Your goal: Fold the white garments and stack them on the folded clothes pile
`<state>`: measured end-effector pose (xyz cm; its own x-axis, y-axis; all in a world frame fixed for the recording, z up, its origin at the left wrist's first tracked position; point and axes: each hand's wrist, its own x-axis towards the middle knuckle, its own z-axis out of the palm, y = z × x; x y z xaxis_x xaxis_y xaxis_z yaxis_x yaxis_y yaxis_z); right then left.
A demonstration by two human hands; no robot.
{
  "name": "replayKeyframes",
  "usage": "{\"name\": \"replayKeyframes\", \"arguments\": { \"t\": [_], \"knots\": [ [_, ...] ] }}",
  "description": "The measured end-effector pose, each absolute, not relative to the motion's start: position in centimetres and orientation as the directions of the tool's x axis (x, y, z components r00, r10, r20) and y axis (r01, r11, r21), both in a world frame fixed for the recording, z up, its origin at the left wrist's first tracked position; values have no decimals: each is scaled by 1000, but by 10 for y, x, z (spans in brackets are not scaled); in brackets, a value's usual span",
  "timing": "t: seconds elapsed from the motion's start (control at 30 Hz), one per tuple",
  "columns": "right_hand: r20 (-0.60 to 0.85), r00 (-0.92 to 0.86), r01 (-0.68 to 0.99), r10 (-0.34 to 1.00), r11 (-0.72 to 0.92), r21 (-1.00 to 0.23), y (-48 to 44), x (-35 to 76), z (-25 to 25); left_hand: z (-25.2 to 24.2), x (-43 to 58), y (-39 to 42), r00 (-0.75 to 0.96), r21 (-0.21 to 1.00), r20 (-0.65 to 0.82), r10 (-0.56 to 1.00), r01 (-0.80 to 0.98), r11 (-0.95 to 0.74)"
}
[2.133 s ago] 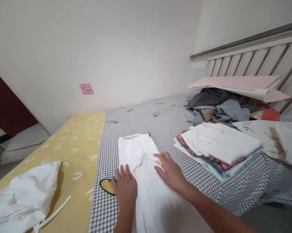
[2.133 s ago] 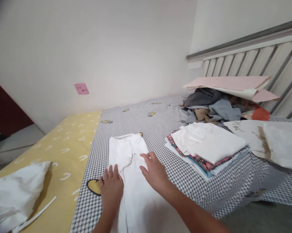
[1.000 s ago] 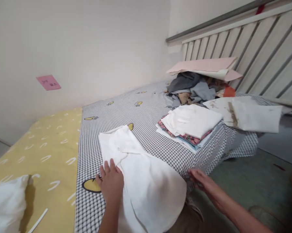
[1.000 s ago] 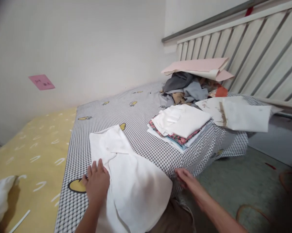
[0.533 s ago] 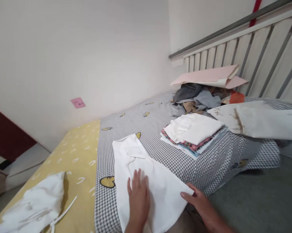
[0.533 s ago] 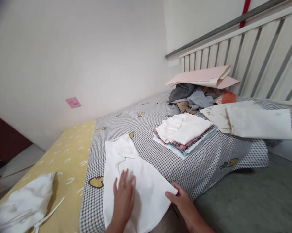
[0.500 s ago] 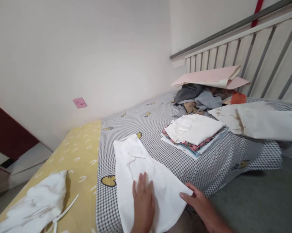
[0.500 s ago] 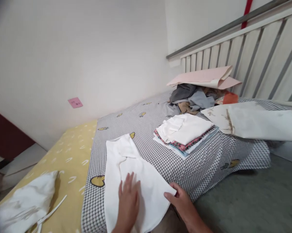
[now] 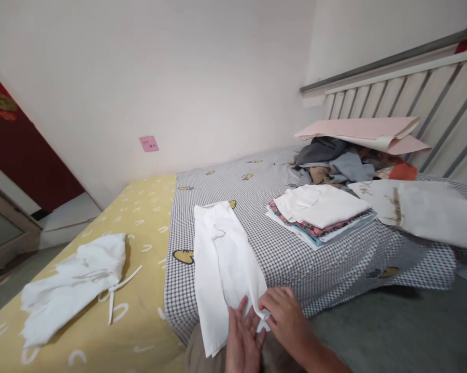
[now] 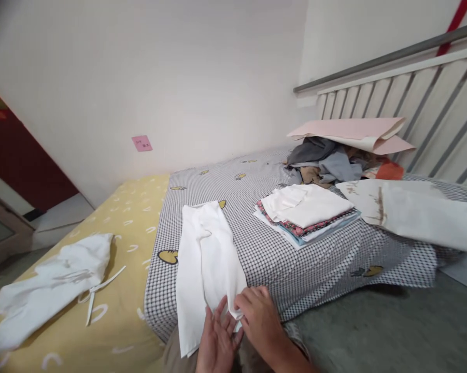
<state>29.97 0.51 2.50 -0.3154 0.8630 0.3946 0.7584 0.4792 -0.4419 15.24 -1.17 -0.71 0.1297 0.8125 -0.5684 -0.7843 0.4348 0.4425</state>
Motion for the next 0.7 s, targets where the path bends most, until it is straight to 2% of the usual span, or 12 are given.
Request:
{"name": "replayKeyframes", "arguments": {
  "t": [0.1,0.17,0.23,0.27,0.33,0.43,0.5,0.57,0.63,0.7],
  "knots": [
    [304,-393,763,867,493,-418,1,297,21,-6,155,-15,158,436,-519,840,-796,420],
    [247,-426,762,870,492,-420,-3,296,19,-8,162,-15,133,479,-518,845,-773,415],
    [190,-469,715,863,497,-491,-7,296,20,-10,168,-13,45,555,-553,832,-725,408],
    [161,-486,668,859,484,-566,-7,298,20,-11,169,-13,-22,591,-583,812,-697,405],
    [107,-446,540,889,362,-760,-6,305,20,-12,169,-12,-149,638,-643,751,-646,418],
    [12,-131,289,991,50,-956,8,323,11,-14,165,-12,-196,642,-696,691,-599,478],
    [-76,94,138,993,-89,-986,21,333,0,-16,164,-13,-167,634,-708,686,-578,514],
    [-190,175,48,966,-201,-978,34,337,-12,-19,163,-15,-139,632,-716,684,-546,550],
    [-300,103,-13,948,-300,-954,42,333,-19,-20,162,-18,-111,642,-713,693,-502,580],
    [-346,-2,-70,938,-345,-936,45,323,-21,-19,158,-24,-85,671,-689,720,-452,588]
  ]
}}
